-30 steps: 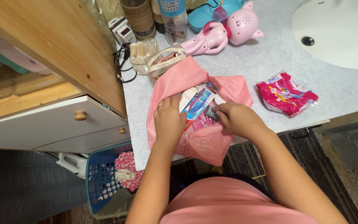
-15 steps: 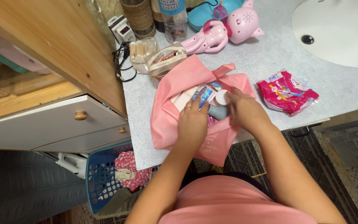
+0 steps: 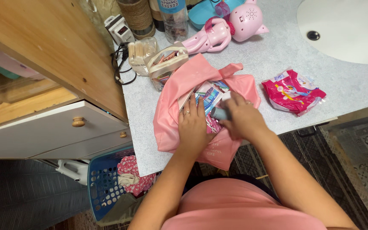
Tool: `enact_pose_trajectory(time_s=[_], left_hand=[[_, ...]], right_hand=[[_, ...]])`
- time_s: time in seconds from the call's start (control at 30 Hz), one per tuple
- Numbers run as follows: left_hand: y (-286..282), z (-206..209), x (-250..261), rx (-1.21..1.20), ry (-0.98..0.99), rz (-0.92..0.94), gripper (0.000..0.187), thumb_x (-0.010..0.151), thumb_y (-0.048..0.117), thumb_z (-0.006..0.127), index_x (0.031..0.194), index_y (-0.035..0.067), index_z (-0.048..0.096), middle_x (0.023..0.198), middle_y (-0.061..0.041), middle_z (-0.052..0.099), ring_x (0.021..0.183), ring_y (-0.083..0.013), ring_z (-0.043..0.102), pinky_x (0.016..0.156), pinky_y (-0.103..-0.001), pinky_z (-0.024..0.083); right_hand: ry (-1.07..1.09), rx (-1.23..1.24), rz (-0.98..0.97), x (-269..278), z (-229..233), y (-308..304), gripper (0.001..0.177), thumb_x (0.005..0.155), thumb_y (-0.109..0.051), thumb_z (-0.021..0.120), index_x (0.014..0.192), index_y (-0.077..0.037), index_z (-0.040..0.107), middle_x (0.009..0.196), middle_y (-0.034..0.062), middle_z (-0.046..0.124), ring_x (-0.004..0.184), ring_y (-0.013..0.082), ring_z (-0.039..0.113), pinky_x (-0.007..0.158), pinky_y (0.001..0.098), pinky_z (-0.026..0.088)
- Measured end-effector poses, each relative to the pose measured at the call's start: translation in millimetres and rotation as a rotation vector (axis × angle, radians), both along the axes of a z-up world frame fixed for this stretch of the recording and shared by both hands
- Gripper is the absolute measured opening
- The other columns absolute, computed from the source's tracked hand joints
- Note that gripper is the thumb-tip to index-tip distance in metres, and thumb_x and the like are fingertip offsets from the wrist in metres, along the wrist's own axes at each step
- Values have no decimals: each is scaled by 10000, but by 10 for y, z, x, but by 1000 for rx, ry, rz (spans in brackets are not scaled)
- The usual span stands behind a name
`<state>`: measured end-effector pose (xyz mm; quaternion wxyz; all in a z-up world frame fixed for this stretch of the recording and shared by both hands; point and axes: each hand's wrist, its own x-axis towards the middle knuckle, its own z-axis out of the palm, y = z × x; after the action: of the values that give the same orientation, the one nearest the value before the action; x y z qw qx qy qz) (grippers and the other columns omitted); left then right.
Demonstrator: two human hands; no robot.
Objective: The person packs various toiletries and personal care items from a bathroom cabinet into a pink tote bag. They handle items such as bottles, tubes, a hairdryer, and a toothbrush, placing them into the bag before zipping it closed.
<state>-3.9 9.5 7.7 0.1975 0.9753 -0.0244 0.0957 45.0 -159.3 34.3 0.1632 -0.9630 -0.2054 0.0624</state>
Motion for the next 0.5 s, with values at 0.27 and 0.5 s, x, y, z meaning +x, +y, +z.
enact_pose_trajectory(time_s=[0.27, 0.5], left_hand=[[36, -36, 27, -26, 51, -34, 1224, 501, 385, 977, 1470, -26, 353, 1546, -267, 349, 1423, -425, 356, 1130, -541, 316], [170, 25, -49, -276, -49, -92, 875, 733, 257, 878, 1457, -30, 478, 1562, -267, 398, 1413, -438, 406, 1131, -491, 362]], right_hand=[[11, -78, 29, 6, -80, 26, 584, 738, -284, 839, 1241, -104, 604, 1561, 227, 386, 1255, 454, 556, 967, 493, 518], [15, 34, 42, -4, -38, -68, 507, 770, -255, 783, 1262, -197, 677, 1521, 224, 430, 1236, 426, 570, 981, 471, 507]])
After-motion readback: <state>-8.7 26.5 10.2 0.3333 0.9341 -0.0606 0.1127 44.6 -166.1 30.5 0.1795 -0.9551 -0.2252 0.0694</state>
